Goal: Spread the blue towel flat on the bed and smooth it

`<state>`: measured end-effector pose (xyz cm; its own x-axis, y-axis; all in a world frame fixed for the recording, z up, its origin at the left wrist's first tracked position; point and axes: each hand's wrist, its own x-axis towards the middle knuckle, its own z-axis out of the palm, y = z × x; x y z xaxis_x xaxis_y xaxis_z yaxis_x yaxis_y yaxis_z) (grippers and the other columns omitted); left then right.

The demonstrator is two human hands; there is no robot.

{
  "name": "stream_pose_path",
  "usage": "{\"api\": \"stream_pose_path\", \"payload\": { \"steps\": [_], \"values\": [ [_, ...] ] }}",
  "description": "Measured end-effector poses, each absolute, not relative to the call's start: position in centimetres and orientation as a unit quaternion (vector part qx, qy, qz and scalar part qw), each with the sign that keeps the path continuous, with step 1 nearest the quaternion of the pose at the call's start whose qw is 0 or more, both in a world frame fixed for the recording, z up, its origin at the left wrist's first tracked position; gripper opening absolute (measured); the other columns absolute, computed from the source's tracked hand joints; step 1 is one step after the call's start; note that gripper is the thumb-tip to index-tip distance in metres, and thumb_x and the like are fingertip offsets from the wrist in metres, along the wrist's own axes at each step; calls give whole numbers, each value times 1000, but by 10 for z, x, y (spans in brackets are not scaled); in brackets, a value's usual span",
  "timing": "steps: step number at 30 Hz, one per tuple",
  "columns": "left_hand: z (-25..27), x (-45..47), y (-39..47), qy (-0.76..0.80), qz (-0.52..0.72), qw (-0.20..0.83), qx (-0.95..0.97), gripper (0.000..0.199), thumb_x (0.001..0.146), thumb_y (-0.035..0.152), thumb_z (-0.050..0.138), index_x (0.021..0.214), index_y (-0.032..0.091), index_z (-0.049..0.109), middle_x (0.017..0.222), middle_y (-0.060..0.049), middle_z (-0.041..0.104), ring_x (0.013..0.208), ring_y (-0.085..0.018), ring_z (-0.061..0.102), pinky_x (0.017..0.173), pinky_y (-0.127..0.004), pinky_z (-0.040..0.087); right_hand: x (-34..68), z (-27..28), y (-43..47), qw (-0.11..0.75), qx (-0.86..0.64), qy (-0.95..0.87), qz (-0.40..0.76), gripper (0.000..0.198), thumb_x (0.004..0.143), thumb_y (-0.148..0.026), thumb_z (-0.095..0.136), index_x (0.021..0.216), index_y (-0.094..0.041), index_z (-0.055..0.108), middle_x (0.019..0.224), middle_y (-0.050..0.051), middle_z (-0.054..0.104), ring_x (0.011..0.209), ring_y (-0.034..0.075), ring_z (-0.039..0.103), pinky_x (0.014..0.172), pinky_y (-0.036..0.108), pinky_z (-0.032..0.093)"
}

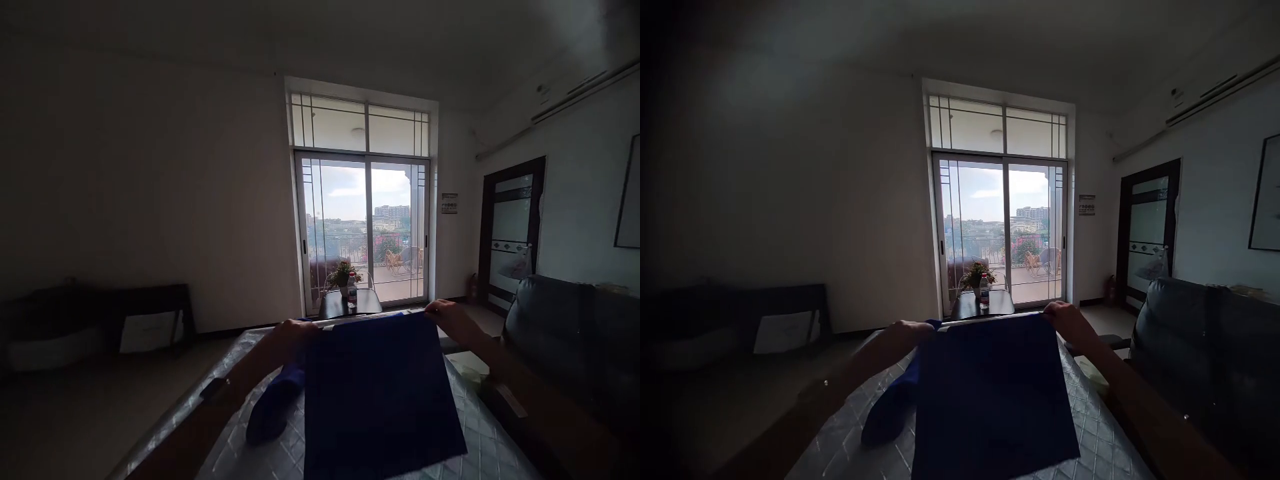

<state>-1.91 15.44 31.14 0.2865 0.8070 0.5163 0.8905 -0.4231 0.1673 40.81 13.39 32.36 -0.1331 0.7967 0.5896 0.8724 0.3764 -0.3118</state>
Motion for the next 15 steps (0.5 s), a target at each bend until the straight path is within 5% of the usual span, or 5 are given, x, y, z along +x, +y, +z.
{"api": "stream_pose_path", "payload": {
  "steps": [3,6,10,15],
  "values": [
    [346,13,217,-562,-314,112,-757,33,96,42,44,99,24,72,91,-5,80,83,-20,74,73,-28,54,412,357,203,405,-570,-709,-98,23,91,-25,53,99,-22,75,107,7,79,95,15,71,90,28,52],
    [328,37,265,-580,-336,125,-731,46,102,41,28,119,18,63,116,-14,76,101,-25,72,83,-36,55,420,356,256,431,-582,-680,-117,29,93,-21,47,109,-20,71,116,10,76,102,16,69,95,31,50],
    [236,70,296,-602,-322,104,-723,50,102,34,19,130,15,56,131,-22,69,111,-31,72,89,-45,57,431,285,295,437,-601,-661,-105,27,87,-16,49,103,-22,71,110,10,77,100,18,71,90,31,53],
    [105,98,297,-596,-252,44,-761,38,93,21,35,109,36,66,114,-8,78,112,-25,74,93,-40,61,435,150,306,426,-620,-656,-70,27,78,-13,50,78,-32,69,82,1,77,83,21,75,77,34,59]
  ]
}}
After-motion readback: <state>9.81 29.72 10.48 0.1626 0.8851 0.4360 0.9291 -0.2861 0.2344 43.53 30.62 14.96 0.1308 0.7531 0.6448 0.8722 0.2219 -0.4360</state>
